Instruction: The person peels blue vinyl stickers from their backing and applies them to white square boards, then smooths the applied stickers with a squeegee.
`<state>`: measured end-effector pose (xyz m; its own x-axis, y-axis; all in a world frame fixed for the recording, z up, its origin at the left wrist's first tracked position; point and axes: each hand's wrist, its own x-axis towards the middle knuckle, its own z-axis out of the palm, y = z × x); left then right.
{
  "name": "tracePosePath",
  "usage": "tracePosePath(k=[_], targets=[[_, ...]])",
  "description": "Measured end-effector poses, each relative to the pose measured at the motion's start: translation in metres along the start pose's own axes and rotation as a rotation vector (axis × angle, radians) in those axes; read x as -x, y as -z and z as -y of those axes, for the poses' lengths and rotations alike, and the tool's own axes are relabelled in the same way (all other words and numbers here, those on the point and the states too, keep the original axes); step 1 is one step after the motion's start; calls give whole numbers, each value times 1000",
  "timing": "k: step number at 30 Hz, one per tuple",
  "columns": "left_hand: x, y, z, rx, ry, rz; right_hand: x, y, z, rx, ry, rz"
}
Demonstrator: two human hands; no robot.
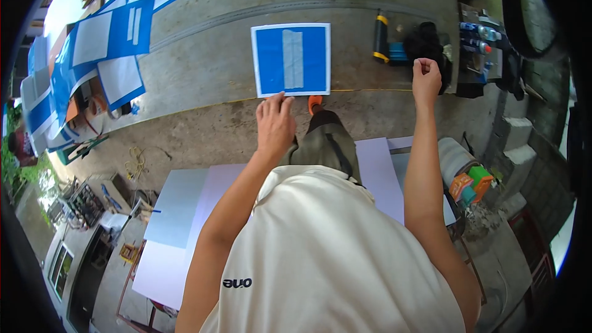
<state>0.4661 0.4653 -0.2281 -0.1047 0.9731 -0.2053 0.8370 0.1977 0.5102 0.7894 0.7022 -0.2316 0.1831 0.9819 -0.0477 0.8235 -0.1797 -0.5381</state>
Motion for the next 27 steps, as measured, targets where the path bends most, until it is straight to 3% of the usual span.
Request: tracePosePath(k=[6, 12, 18, 20, 22, 25, 27], targets=[[-38, 2, -4, -9, -33, -108, -2, -6, 13, -78, 107, 110], [-34, 1, 7, 69, 163, -136, 29, -22, 4, -135, 81, 193], [4, 2, 29, 82, 263, -129, -19, 30, -52, -42, 39, -145], [9, -1, 31, 42, 290, -144, -52, 48, -84, 235, 39, -229], [13, -1, 29, 51, 281, -156, -78, 50, -112, 376, 29, -111], [5, 5, 17, 46, 299, -163, -106, 37, -146, 334, 9, 125], [-4, 8, 13, 35, 310, -177, -113, 31, -149, 292, -10, 154]])
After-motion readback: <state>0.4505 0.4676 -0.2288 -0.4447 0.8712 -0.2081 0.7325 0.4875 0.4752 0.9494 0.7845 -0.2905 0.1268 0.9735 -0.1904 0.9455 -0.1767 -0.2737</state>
